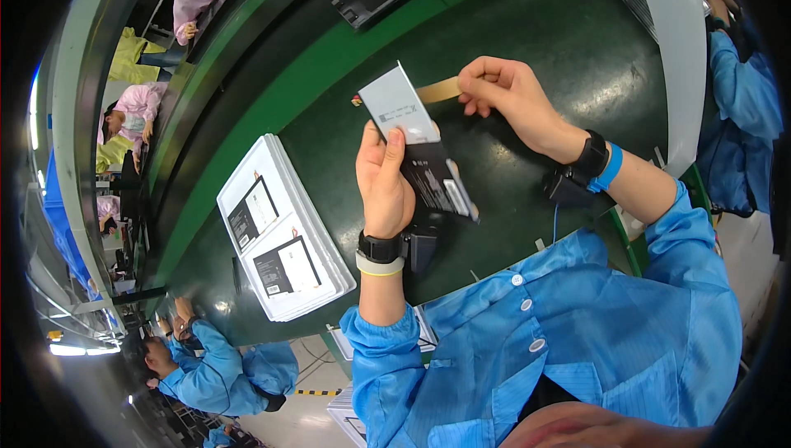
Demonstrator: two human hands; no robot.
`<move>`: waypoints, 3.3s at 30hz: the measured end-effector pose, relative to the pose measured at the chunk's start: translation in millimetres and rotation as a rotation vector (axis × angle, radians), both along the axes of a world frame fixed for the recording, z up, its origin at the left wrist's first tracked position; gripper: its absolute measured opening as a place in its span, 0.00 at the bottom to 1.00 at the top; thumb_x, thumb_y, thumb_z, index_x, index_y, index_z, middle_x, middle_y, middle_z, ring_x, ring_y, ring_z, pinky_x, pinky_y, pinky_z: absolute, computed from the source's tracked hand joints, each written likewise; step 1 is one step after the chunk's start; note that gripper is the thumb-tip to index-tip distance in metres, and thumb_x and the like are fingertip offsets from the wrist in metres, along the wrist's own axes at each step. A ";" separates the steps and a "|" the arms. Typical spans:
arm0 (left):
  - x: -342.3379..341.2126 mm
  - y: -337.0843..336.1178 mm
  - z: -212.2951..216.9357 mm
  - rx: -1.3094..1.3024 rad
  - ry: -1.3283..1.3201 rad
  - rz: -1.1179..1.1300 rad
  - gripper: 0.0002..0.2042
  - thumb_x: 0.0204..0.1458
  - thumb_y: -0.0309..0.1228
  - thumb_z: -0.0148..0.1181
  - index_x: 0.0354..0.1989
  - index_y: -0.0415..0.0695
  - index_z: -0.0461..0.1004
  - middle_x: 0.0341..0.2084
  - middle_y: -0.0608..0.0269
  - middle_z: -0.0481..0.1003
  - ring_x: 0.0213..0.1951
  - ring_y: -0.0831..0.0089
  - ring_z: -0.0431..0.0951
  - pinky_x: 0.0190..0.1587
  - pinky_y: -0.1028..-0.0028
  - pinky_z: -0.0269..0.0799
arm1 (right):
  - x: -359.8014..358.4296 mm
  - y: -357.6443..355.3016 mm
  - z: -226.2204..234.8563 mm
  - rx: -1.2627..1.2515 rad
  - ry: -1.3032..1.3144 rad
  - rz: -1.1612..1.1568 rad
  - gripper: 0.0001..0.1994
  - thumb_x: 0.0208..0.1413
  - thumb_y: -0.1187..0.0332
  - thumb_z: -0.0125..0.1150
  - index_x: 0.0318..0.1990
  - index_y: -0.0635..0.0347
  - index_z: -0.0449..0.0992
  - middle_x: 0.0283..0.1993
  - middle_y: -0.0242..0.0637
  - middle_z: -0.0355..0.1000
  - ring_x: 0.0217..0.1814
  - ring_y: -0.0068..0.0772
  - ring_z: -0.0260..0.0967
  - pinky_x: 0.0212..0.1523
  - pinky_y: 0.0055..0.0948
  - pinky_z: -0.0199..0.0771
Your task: Applying adhesive labels to battery packs and assembling them into plastic housings on a production line.
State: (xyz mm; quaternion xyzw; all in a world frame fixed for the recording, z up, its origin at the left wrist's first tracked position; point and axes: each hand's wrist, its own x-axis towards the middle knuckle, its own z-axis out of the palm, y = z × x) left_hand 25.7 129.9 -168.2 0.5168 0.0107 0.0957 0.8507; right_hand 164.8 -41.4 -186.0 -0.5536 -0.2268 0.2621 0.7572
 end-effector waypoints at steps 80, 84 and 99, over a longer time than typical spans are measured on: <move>-1.7 13.3 -0.5 -0.499 -0.327 -0.040 0.43 0.56 0.56 0.52 0.62 0.20 0.58 0.60 0.28 0.68 0.63 0.41 0.70 0.77 0.46 0.47 | -107.2 -220.7 58.6 -0.184 -1.048 -0.933 0.07 0.60 0.85 0.61 0.43 0.68 0.78 0.37 0.37 0.76 0.35 0.23 0.74 0.37 0.20 0.73; 1.0 -3.7 -0.7 -0.452 -0.262 -0.002 0.43 0.57 0.55 0.52 0.65 0.22 0.56 0.62 0.31 0.67 0.65 0.42 0.69 0.77 0.47 0.47 | -133.2 -318.9 30.2 -0.481 -0.877 -1.182 0.03 0.63 0.80 0.62 0.43 0.67 0.79 0.37 0.33 0.76 0.35 0.19 0.72 0.38 0.19 0.72; -0.9 -32.3 18.4 0.236 -0.243 0.049 0.38 0.58 0.48 0.59 0.70 0.34 0.55 0.61 0.38 0.69 0.60 0.46 0.74 0.72 0.47 0.60 | -123.5 -402.9 -79.5 -1.325 -0.744 -0.356 0.13 0.49 0.67 0.73 0.23 0.65 0.75 0.23 0.50 0.73 0.25 0.55 0.70 0.28 0.43 0.70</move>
